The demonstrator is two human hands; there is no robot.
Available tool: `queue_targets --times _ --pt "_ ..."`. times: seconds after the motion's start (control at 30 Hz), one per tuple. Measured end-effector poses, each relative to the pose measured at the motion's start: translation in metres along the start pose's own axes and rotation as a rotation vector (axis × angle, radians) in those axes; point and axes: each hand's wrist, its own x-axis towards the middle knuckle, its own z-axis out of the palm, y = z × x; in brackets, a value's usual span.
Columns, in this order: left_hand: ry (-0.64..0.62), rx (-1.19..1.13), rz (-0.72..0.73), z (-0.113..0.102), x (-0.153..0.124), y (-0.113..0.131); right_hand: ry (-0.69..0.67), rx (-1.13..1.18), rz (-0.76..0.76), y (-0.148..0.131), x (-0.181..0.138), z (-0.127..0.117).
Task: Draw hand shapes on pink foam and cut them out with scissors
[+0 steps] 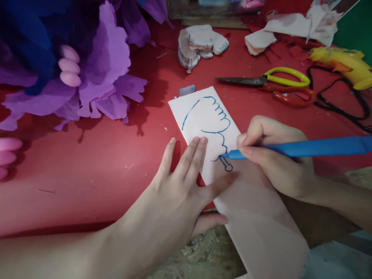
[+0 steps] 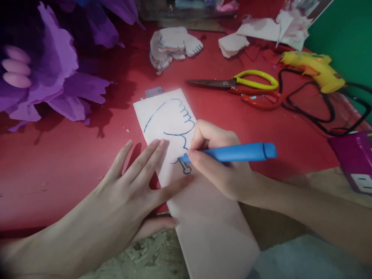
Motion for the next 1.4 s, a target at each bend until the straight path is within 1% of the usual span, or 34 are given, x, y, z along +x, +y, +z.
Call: queue_targets --times 0.17,0.27,0.37,0.47,0.53,0.63,0.7,0.93,1.03,1.13,1.23,1.4 --pt "0.007 0.018 -0.007 0.001 0.002 0.0 -0.025 0.099 0.029 0.001 0.0 0.001" --pt "0.012 0.06 -0.008 0.0 0.003 0.001 0.013 0.16 0.044 0.002 0.001 0.002" --pt "0.017 0.169 -0.032 -0.003 -0.002 0.004 0.048 0.224 0.118 0.001 0.003 0.002" --pt "0.045 0.315 -0.043 -0.006 -0.01 0.008 0.057 0.208 0.205 -0.004 0.011 0.005" --pt "0.027 0.362 -0.038 -0.006 -0.014 0.009 0.016 0.184 0.181 -0.006 0.019 0.009" --pt "0.03 0.372 -0.039 -0.005 -0.016 0.01 -0.115 0.193 0.04 -0.004 0.031 0.014" --pt "0.032 0.37 -0.032 -0.005 -0.014 0.01 -0.183 0.198 -0.001 -0.001 0.037 0.017" --pt "0.039 0.369 -0.037 -0.006 -0.011 0.01 -0.277 0.151 0.017 0.001 0.039 0.016" --pt "0.029 0.366 -0.031 -0.006 -0.012 0.01 -0.284 0.16 0.025 0.0 0.038 0.015" --pt "0.022 0.371 -0.031 -0.007 -0.012 0.01 -0.264 0.166 0.008 0.001 0.039 0.015" --pt "0.013 0.369 -0.031 -0.008 -0.011 0.011 -0.259 0.116 0.022 0.003 0.04 0.015" --pt "-0.01 0.373 -0.027 -0.008 -0.011 0.011 -0.286 0.119 0.061 0.002 0.038 0.013"
